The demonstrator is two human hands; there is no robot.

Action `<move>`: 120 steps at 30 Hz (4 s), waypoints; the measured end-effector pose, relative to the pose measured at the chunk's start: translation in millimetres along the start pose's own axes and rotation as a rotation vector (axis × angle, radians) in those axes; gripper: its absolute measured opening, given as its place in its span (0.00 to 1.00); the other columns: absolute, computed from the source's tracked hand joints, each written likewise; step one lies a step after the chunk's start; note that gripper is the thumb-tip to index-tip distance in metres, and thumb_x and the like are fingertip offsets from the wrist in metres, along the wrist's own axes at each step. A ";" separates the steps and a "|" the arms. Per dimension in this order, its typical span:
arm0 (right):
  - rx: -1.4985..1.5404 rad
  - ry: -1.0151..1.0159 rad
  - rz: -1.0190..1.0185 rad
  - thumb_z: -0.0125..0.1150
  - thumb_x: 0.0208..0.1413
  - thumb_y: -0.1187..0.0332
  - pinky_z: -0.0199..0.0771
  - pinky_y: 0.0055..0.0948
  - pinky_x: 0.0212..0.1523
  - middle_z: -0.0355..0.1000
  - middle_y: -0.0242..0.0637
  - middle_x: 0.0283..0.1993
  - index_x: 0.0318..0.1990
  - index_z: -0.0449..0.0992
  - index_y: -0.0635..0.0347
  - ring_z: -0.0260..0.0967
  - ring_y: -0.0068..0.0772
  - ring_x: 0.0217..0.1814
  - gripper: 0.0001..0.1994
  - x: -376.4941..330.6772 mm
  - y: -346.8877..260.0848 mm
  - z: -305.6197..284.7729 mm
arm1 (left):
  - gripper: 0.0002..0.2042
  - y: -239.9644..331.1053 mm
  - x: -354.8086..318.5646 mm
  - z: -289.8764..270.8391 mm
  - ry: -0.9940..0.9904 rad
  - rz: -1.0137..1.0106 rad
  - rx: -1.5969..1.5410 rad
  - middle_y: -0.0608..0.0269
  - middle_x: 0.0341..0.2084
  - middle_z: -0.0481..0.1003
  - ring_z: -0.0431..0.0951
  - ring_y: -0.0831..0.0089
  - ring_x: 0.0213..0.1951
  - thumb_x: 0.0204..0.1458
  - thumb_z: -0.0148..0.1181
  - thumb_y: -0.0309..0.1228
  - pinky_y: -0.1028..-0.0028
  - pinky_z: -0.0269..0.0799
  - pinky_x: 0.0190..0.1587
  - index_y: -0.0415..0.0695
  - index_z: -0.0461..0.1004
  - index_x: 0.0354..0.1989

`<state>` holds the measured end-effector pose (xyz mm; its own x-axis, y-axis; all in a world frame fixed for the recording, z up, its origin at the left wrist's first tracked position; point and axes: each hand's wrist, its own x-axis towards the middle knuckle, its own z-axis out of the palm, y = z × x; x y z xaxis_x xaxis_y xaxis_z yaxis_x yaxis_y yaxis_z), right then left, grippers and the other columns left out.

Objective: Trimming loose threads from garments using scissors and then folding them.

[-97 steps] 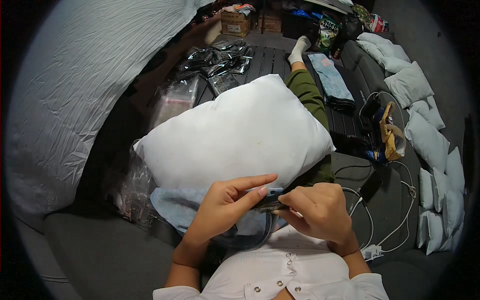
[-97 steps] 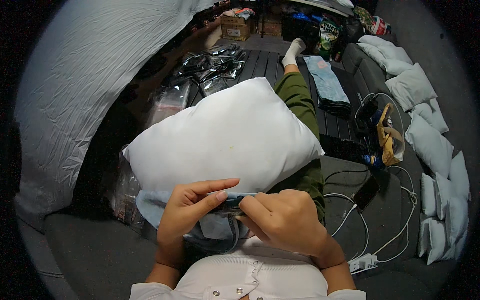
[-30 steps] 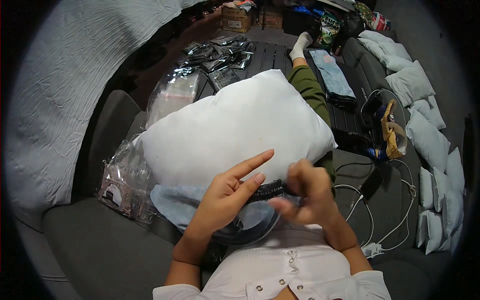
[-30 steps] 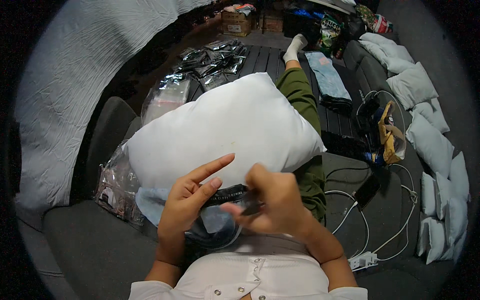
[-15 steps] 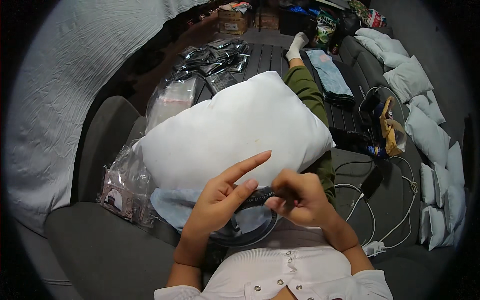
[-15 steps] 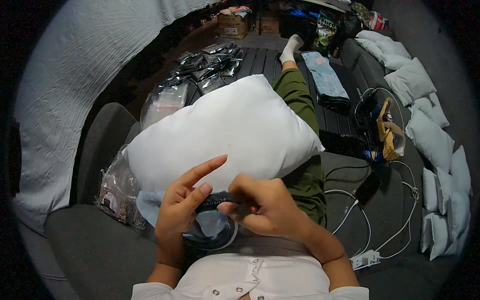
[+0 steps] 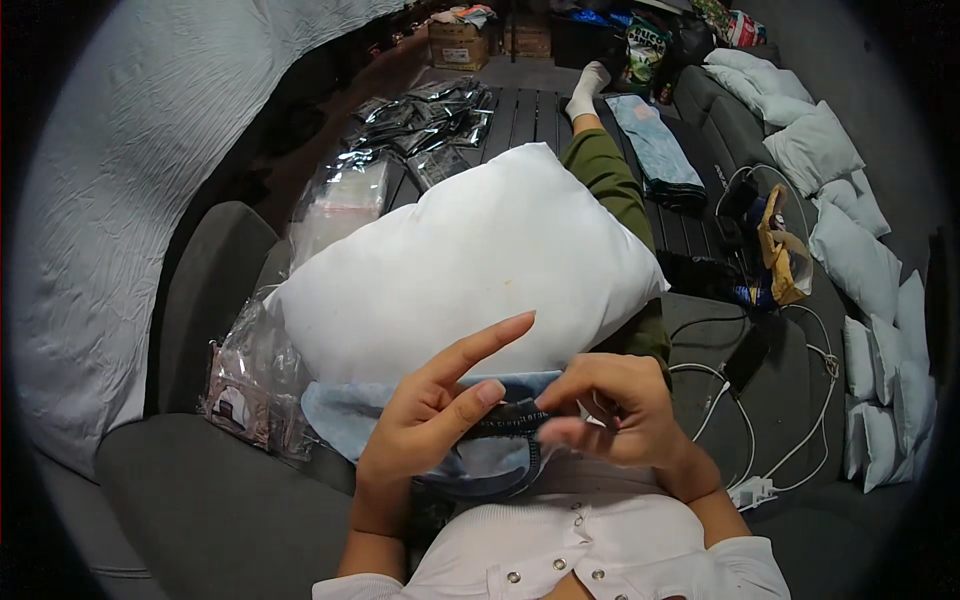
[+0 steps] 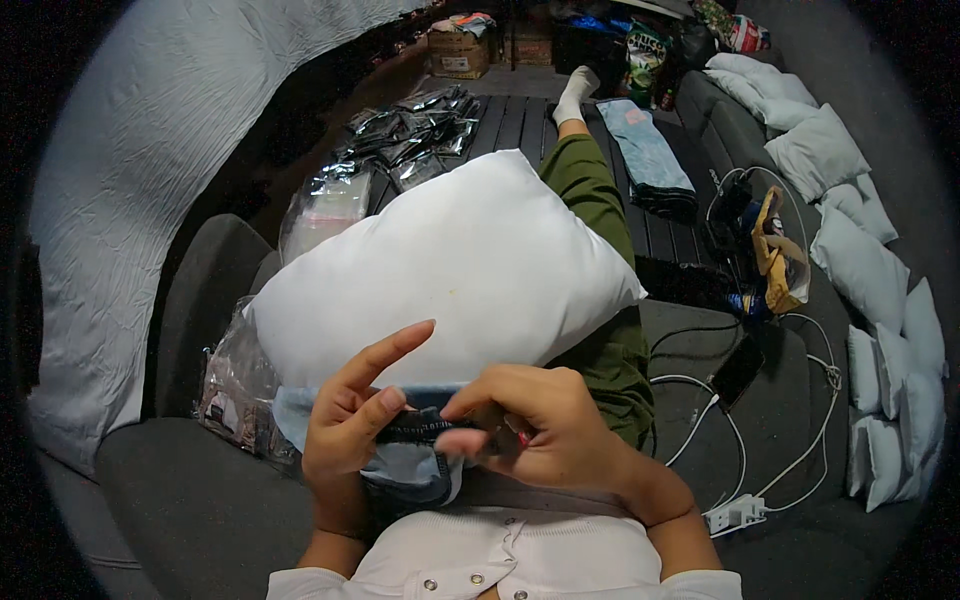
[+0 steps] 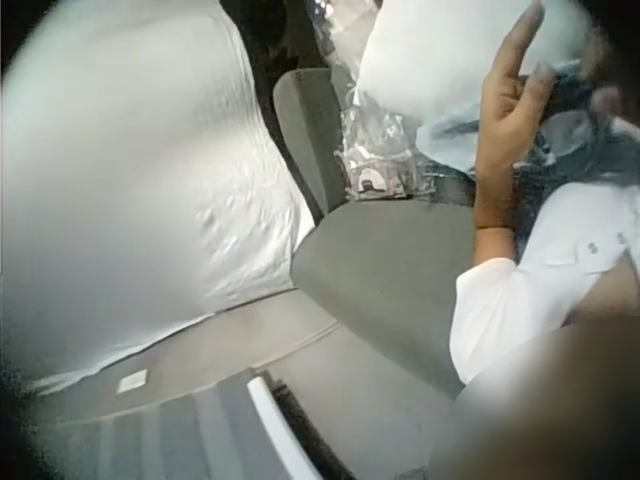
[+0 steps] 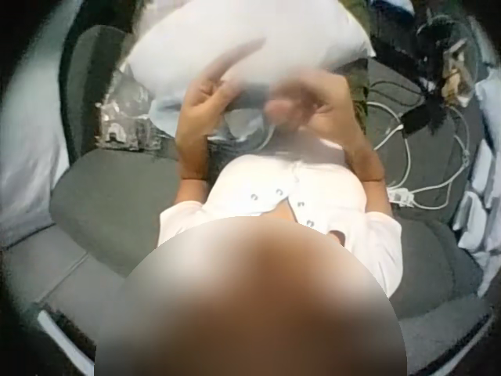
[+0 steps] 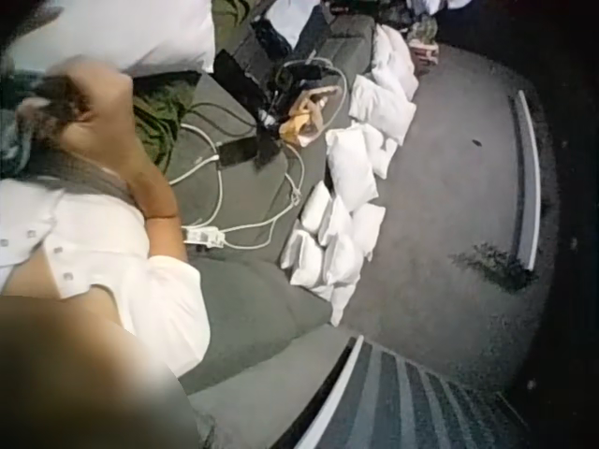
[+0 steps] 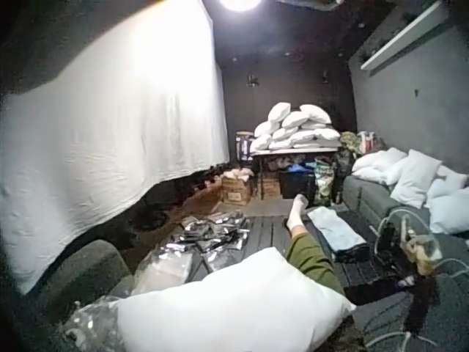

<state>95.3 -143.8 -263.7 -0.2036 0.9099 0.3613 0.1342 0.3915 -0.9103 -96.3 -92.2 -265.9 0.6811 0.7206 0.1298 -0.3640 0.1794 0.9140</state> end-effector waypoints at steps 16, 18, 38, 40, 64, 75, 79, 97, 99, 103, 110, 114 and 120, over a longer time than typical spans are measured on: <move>-0.446 0.151 -0.371 0.64 0.40 0.74 0.53 0.17 0.14 0.63 0.30 0.15 0.28 0.72 0.62 0.56 0.19 0.12 0.07 -2.8 3.3 4.5 | 0.21 -0.7 -2.4 5.6 0.038 0.017 -0.012 0.50 0.56 0.57 0.69 0.77 0.45 0.53 0.43 0.22 0.81 0.65 0.46 0.29 0.53 0.56; -0.527 0.171 -0.484 0.62 0.41 0.76 0.54 0.19 0.14 0.63 0.32 0.14 0.26 0.71 0.61 0.56 0.23 0.11 0.05 0.8 10.3 2.7 | 0.21 -3.0 1.9 2.5 0.040 -0.001 -0.013 0.51 0.56 0.57 0.69 0.77 0.45 0.53 0.43 0.22 0.82 0.65 0.46 0.29 0.53 0.56; -0.630 0.280 -0.498 0.67 0.37 0.72 0.52 0.21 0.14 0.61 0.27 0.13 0.25 0.72 0.58 0.56 0.22 0.11 0.08 -3.8 1.3 -3.3 | 0.22 -2.7 1.9 8.2 0.134 0.008 -0.014 0.43 0.52 0.61 0.71 0.71 0.45 0.50 0.49 0.25 0.77 0.67 0.45 0.26 0.56 0.53; -0.595 0.295 -0.485 0.66 0.37 0.72 0.52 0.21 0.13 0.61 0.27 0.12 0.25 0.72 0.58 0.55 0.22 0.10 0.08 -3.5 -0.1 -3.3 | 0.22 -1.8 1.4 10.7 0.148 0.022 -0.019 0.43 0.52 0.61 0.72 0.71 0.45 0.50 0.49 0.25 0.77 0.67 0.46 0.26 0.57 0.53; -0.550 0.145 -0.389 0.69 0.35 0.66 0.50 0.23 0.13 0.58 0.26 0.11 0.23 0.73 0.57 0.53 0.24 0.10 0.10 -3.8 -8.7 -3.4 | 0.22 -2.1 2.7 8.4 0.121 0.012 -0.032 0.42 0.52 0.61 0.73 0.71 0.43 0.50 0.48 0.23 0.77 0.68 0.44 0.25 0.56 0.52; -0.535 0.161 -0.441 0.64 0.41 0.69 0.52 0.23 0.15 0.60 0.30 0.12 0.21 0.71 0.58 0.55 0.27 0.12 0.07 -5.2 -5.2 -5.0 | 0.20 -1.7 2.8 1.1 -0.049 -0.026 -0.020 0.50 0.54 0.59 0.67 0.75 0.48 0.54 0.44 0.23 0.81 0.63 0.48 0.30 0.55 0.55; -0.505 0.326 -0.394 0.62 0.44 0.67 0.55 0.23 0.17 0.64 0.30 0.15 0.21 0.70 0.58 0.56 0.27 0.15 0.08 -9.1 -6.1 -5.4 | 0.18 -2.9 2.6 -4.3 -0.067 -0.035 0.040 0.52 0.52 0.63 0.66 0.74 0.49 0.55 0.44 0.25 0.78 0.59 0.51 0.30 0.59 0.53; -0.421 0.217 -0.418 0.62 0.45 0.66 0.54 0.20 0.15 0.65 0.29 0.15 0.22 0.69 0.59 0.57 0.24 0.13 0.10 -3.2 -3.2 -2.9 | 0.09 -9.6 6.6 12.9 -0.196 0.022 0.507 0.62 0.25 0.74 0.72 0.80 0.29 0.43 0.60 0.23 0.84 0.64 0.31 0.39 0.75 0.35; -0.405 0.218 -0.385 0.62 0.45 0.66 0.55 0.19 0.15 0.64 0.29 0.15 0.23 0.68 0.59 0.58 0.24 0.13 0.10 -3.8 -1.1 -5.3 | 0.08 -10.7 8.9 10.6 -0.184 -0.032 0.454 0.63 0.24 0.74 0.73 0.80 0.27 0.43 0.60 0.23 0.83 0.65 0.29 0.38 0.76 0.33; -0.382 0.238 -0.353 0.61 0.46 0.67 0.56 0.19 0.16 0.64 0.30 0.15 0.23 0.68 0.60 0.59 0.24 0.14 0.10 -5.3 -1.4 -5.4 | 0.07 -10.9 10.1 7.6 -0.180 -0.053 0.424 0.63 0.22 0.74 0.73 0.80 0.25 0.42 0.61 0.23 0.83 0.65 0.28 0.37 0.76 0.32; -0.319 0.213 -0.328 0.60 0.47 0.68 0.57 0.19 0.17 0.64 0.31 0.15 0.22 0.66 0.61 0.60 0.25 0.14 0.09 -5.8 -3.4 -6.3 | 0.04 -16.3 10.9 9.4 -0.170 0.079 0.409 0.60 0.27 0.74 0.72 0.77 0.32 0.40 0.62 0.22 0.80 0.66 0.35 0.37 0.75 0.25; -0.273 0.190 -0.289 0.60 0.47 0.69 0.57 0.19 0.16 0.64 0.32 0.15 0.22 0.67 0.62 0.60 0.25 0.14 0.09 -3.8 -4.4 -5.4 | 0.02 -22.7 9.2 13.8 -0.102 -0.008 0.068 0.57 0.32 0.73 0.72 0.73 0.35 0.40 0.60 0.20 0.77 0.66 0.39 0.37 0.73 0.22; -0.162 0.214 -0.223 0.61 0.47 0.68 0.58 0.16 0.17 0.66 0.33 0.18 0.23 0.68 0.65 0.60 0.19 0.16 0.10 -5.4 -1.9 -6.1 | 0.04 -18.1 12.2 3.5 -0.291 0.095 0.116 0.56 0.32 0.74 0.73 0.72 0.36 0.41 0.57 0.17 0.76 0.67 0.40 0.36 0.75 0.27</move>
<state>102.1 -148.6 -262.7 -0.0393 0.8008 0.5977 0.2647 0.5851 -0.7665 -79.2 -89.0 -279.5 0.8064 0.5061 0.3059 -0.3712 0.0306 0.9281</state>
